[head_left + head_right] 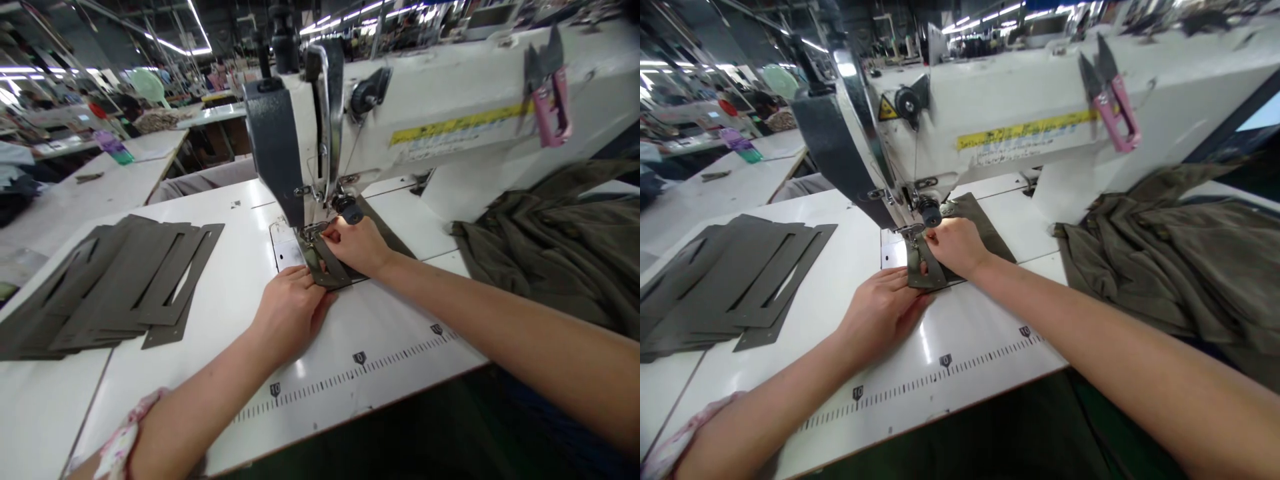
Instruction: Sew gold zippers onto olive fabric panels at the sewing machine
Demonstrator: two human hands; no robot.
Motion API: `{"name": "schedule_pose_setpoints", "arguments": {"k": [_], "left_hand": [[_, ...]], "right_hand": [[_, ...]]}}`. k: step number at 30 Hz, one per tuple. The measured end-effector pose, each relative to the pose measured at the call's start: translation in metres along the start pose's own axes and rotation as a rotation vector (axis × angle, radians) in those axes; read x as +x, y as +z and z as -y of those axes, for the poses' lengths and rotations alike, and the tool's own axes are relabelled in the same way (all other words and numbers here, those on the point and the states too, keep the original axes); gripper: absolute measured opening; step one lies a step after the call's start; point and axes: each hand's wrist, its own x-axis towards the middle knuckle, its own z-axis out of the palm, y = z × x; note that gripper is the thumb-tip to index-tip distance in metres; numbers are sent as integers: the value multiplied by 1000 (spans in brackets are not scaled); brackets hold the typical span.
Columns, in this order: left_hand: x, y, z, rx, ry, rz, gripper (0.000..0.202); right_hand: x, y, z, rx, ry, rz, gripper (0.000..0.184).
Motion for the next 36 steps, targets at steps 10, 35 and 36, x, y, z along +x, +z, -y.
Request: {"name": "schedule_pose_setpoints", "arguments": {"k": [10, 35, 36], "left_hand": [[-5, 0, -3, 17, -16, -30, 21], [-13, -9, 8, 256, 193, -83, 32], [-13, -8, 7, 270, 198, -87, 32]], "right_hand": [[4, -3, 0, 23, 34, -18, 23], [-81, -34, 4, 268, -441, 19, 17], [-82, -33, 3, 280, -444, 5, 18]]}}
